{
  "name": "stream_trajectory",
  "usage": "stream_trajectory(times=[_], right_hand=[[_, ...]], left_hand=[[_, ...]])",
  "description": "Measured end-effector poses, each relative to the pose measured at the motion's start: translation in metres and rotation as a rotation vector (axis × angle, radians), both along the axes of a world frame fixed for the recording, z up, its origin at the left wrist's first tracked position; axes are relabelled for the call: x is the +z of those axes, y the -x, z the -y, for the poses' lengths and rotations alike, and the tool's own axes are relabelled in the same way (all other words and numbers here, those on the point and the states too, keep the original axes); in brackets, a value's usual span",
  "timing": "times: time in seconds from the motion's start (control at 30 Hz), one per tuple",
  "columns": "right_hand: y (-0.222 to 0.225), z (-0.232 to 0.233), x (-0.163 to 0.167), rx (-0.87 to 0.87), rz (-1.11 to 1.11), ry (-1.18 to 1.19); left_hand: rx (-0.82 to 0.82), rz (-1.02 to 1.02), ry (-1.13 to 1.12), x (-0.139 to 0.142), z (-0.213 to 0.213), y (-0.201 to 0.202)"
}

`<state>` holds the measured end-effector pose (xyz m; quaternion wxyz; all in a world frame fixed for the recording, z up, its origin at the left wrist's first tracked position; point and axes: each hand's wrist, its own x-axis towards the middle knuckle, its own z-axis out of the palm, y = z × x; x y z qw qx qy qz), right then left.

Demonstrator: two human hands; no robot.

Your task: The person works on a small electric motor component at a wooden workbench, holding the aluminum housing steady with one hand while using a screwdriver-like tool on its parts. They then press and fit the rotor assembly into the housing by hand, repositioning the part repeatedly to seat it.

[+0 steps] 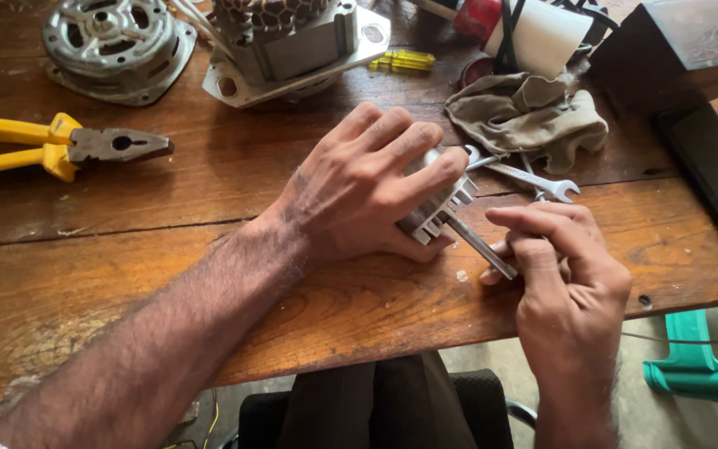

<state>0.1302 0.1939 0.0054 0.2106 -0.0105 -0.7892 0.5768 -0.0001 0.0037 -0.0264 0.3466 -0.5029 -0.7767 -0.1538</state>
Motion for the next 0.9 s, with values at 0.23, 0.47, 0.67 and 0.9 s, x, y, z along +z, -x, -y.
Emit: stream_trajectory(times=[0.23, 0.47, 0.67, 0.9], right_hand=[[-0.0017, 0.0041, -0.0009, 0.097, 0.047, -0.079], [-0.0001, 0.0054, -0.0019, 0.131, 0.028, -0.115], [0.0006, 0.0041, -0.0039, 0.154, 0.035, -0.072], [-0.0008, 0.0051, -0.0032, 0.131, 0.042, -0.079]], left_hand=[[0.001, 0.007, -0.011, 0.0054, 0.0020, -0.0028], [0.002, 0.023, -0.022, 0.0066, 0.0031, -0.0034], [0.003, 0.023, -0.031, 0.0049, 0.0021, -0.0030], [0.001, 0.030, -0.036, 0.0042, 0.0025, -0.0024]])
